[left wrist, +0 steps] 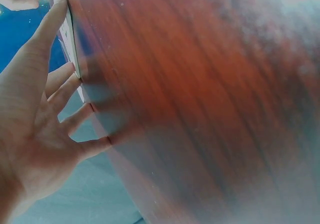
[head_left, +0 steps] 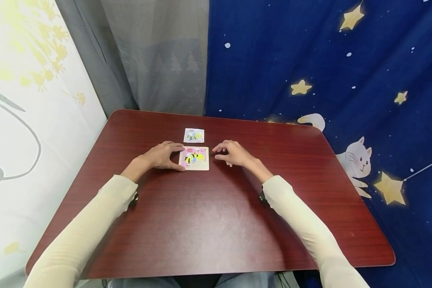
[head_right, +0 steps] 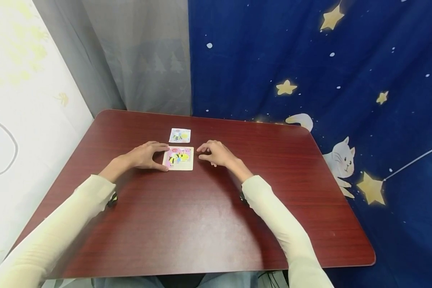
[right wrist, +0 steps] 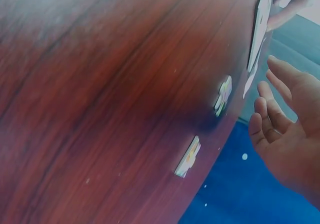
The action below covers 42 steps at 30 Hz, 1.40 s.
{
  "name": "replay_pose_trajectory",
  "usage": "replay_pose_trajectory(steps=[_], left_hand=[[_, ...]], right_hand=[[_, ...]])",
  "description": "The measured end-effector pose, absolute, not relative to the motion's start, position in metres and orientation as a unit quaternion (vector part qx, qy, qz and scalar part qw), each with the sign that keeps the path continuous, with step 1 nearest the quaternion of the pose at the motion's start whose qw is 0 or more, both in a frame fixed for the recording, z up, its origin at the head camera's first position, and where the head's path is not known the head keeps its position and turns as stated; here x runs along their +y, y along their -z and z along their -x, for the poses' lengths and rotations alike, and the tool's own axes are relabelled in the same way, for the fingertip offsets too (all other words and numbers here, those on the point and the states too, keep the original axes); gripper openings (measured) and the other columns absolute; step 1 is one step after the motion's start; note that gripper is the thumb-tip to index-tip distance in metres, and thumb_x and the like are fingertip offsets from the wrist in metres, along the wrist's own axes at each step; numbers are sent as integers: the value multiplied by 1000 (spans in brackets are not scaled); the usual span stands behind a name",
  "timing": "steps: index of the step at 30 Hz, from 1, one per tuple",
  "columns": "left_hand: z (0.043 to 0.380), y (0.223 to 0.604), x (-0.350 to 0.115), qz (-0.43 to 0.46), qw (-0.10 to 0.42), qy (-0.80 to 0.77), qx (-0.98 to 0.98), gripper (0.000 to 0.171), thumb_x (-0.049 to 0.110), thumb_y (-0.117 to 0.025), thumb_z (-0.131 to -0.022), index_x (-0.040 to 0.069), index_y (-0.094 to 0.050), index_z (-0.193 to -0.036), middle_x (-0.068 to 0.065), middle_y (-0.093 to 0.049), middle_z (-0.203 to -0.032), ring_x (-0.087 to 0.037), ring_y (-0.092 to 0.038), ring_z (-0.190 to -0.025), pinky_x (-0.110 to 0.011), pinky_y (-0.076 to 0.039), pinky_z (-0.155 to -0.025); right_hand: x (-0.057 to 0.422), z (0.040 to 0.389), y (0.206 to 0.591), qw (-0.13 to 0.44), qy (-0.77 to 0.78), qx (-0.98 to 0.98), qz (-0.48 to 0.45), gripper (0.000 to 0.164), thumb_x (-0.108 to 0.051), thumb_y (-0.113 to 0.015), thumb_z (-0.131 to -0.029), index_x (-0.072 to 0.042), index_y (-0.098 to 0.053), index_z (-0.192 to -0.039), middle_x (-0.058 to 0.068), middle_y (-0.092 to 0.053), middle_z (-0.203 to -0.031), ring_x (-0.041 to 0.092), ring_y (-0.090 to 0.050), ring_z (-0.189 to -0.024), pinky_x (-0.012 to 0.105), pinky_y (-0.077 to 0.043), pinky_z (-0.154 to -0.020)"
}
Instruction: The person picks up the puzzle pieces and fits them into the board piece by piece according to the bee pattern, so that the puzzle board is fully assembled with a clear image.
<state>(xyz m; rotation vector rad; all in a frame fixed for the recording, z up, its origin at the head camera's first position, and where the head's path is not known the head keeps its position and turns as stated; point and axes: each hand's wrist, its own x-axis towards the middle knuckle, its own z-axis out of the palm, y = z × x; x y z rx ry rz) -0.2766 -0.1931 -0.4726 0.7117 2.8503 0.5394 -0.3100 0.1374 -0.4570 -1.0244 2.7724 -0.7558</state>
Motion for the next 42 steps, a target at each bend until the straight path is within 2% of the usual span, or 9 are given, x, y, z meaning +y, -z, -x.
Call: replay_pose_trajectory(steps=[8, 17, 22, 26, 33, 42], left_hand=[[277, 474, -193, -236, 78, -181, 952, 96, 63, -85, -77, 15, -53, -154, -8, -44, -161, -37, -34, -149, -64, -35, -114], [277, 473, -194, -241, 75, -185, 950, 96, 62, -85, -77, 14, -54, -153, -9, -45, -160, -38, -33, -149, -64, -34, -114], [276, 472, -195, -236, 75, -185, 951, 96, 62, -86, -77, 14, -53, -153, -10, -45, -160, -38, -34, -149, -66, -35, -113], [275, 470, -195, -236, 74, -186, 951, 95, 60, -86, -77, 14, -54, -153, -9, -45, -161, -38, -33, -149, -65, -35, -114], [276, 470, -195, -236, 79, -178, 952, 95, 61, -85, -78, 14, -53, -154, -9, -44, -161, -38, -32, -150, -64, -34, -115], [277, 472, -194, -237, 80, -180, 951, 95, 61, -85, -78, 15, -53, -154, -9, -44, -161, -38, -32, -150, -65, -33, -115]], right_hand=[[154, 310, 456, 33, 230, 910, 345, 30, -22, -79, -94, -11, -77, -122, 8, -71, -108, 22, -66, -103, 38, -51, -95], [173, 309, 461, 34, 198, 921, 333, 31, -25, -79, -94, -13, -77, -123, 5, -71, -107, 22, -64, -105, 40, -51, -95], [180, 306, 463, 38, 171, 934, 311, 36, -35, -82, -91, -17, -78, -122, 2, -70, -105, 20, -64, -102, 40, -52, -89], [182, 304, 463, 42, 167, 938, 301, 36, -36, -85, -88, -19, -78, -120, 2, -69, -102, 20, -63, -97, 39, -52, -85], [178, 303, 467, 46, 181, 928, 323, 34, -31, -82, -91, -19, -78, -122, 3, -69, -100, 18, -62, -93, 36, -51, -83], [167, 303, 468, 55, 211, 912, 347, 31, -14, -77, -94, -14, -76, -125, 5, -72, -104, 20, -64, -97, 36, -52, -88]])
